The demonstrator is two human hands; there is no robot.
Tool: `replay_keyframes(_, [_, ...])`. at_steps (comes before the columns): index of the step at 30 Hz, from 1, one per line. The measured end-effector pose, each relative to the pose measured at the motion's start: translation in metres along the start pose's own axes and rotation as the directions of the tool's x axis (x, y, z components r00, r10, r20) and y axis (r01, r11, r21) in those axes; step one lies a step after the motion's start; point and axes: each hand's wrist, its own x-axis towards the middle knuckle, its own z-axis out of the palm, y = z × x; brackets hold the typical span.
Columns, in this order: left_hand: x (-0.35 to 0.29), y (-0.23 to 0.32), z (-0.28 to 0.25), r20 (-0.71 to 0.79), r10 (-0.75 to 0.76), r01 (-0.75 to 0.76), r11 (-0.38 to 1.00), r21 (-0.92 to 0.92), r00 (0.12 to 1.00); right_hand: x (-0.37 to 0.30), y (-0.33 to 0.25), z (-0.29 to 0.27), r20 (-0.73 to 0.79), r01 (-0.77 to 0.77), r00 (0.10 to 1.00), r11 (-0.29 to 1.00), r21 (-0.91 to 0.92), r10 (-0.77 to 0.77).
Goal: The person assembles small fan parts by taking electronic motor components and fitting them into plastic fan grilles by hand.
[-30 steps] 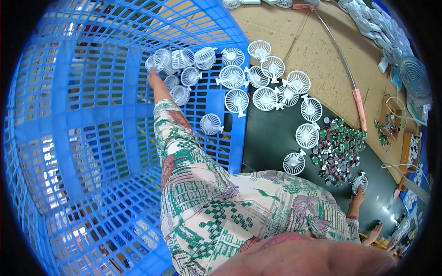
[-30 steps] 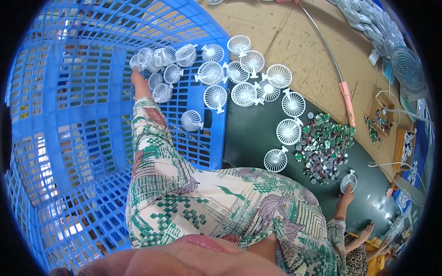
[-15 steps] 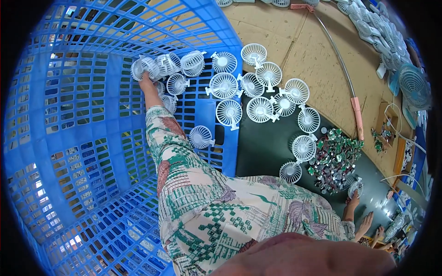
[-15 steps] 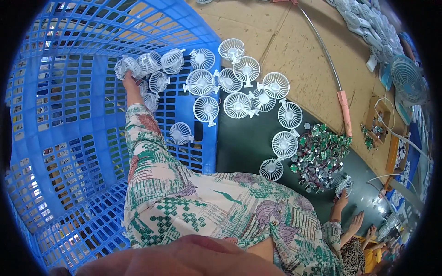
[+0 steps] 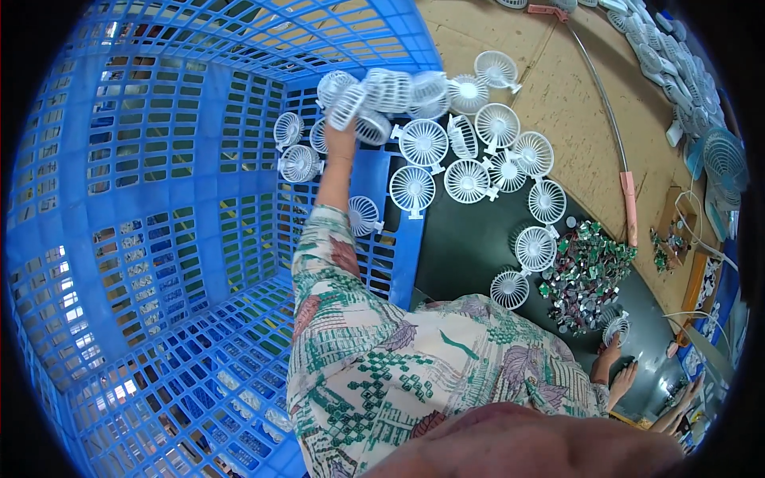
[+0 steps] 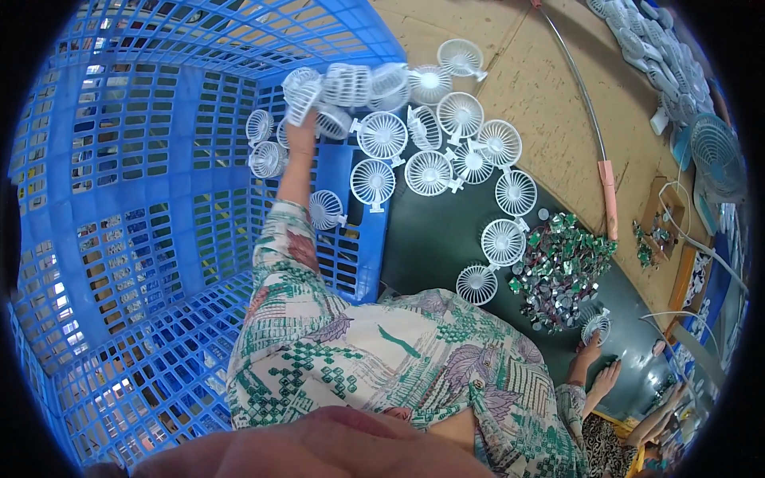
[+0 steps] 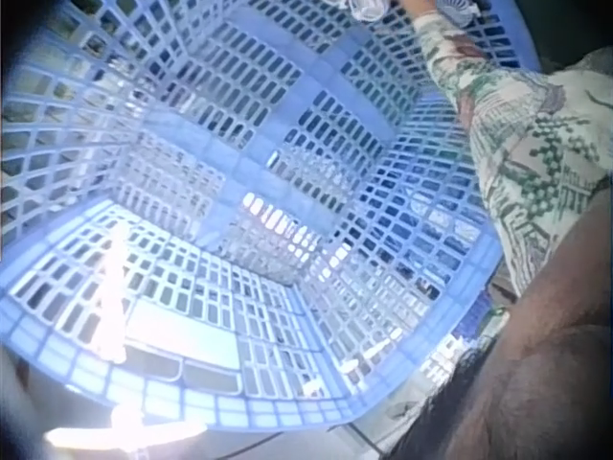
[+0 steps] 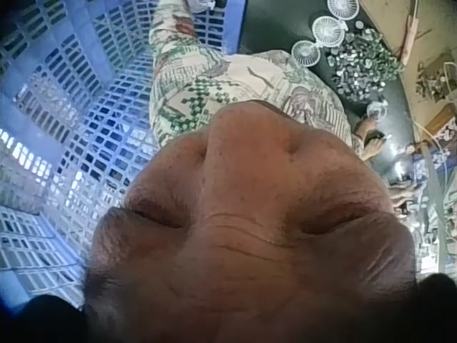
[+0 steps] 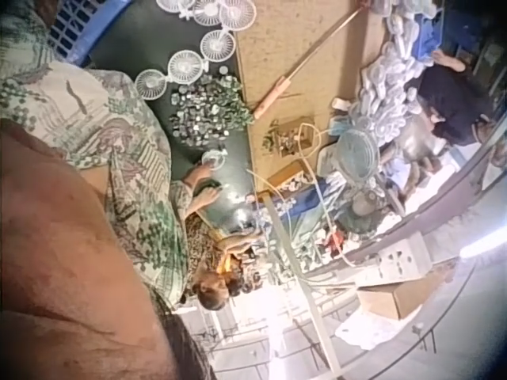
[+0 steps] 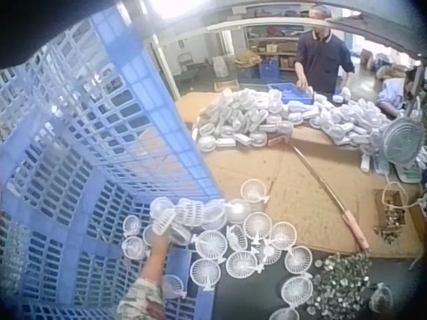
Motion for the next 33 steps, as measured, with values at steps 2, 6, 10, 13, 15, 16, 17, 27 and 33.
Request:
replay_keyframes(2, [-0.027,0.035,0.025,0.099,0.011,-0.002,0.996,-0.091,0.995,0.003,0.001,0.004,-0.003,0.009,1.000,1.000,-0.008,-0.009])
replay_keyframes(6, [-0.069,0.087,0.066,0.298,0.238,-0.297,0.939,0.171,0.925,0.008,0.002,-0.002,-0.001,0.023,1.000,0.996,-0.087,-0.023])
replay_keyframes(10, [-0.063,0.115,0.047,0.256,0.444,-0.487,0.863,0.136,0.859,0.003,-0.001,-0.002,-0.024,0.021,0.999,0.997,-0.072,-0.022])
replay_keyframes(13, [-0.001,0.069,-0.010,-0.133,0.443,-0.332,0.810,0.483,0.887,0.001,-0.004,-0.008,-0.037,0.002,0.999,0.994,-0.111,-0.006])
replay_keyframes(15, [0.047,0.018,-0.055,-0.245,0.235,-0.063,0.830,0.554,0.941,0.009,-0.002,-0.012,-0.006,0.007,1.000,0.993,-0.116,-0.008])
replay_keyframes(16, [0.067,-0.012,-0.073,-0.264,0.157,0.001,0.857,0.515,0.952,0.010,-0.001,-0.010,0.016,0.011,1.000,0.993,-0.117,-0.009])
replay_keyframes(17, [0.082,-0.034,-0.087,-0.282,0.082,0.067,0.874,0.481,0.956,0.008,0.000,-0.006,0.030,0.010,1.000,0.993,-0.117,-0.006])
replay_keyframes(27, [0.007,0.027,0.064,0.113,-0.135,0.093,0.944,0.316,0.984,0.000,-0.008,-0.009,-0.038,0.001,0.999,0.986,-0.164,-0.007])
replay_keyframes(33, [-0.078,0.127,0.129,0.092,0.102,-0.110,0.990,0.088,0.991,0.005,-0.005,-0.014,-0.031,0.008,0.999,0.982,-0.190,-0.014])
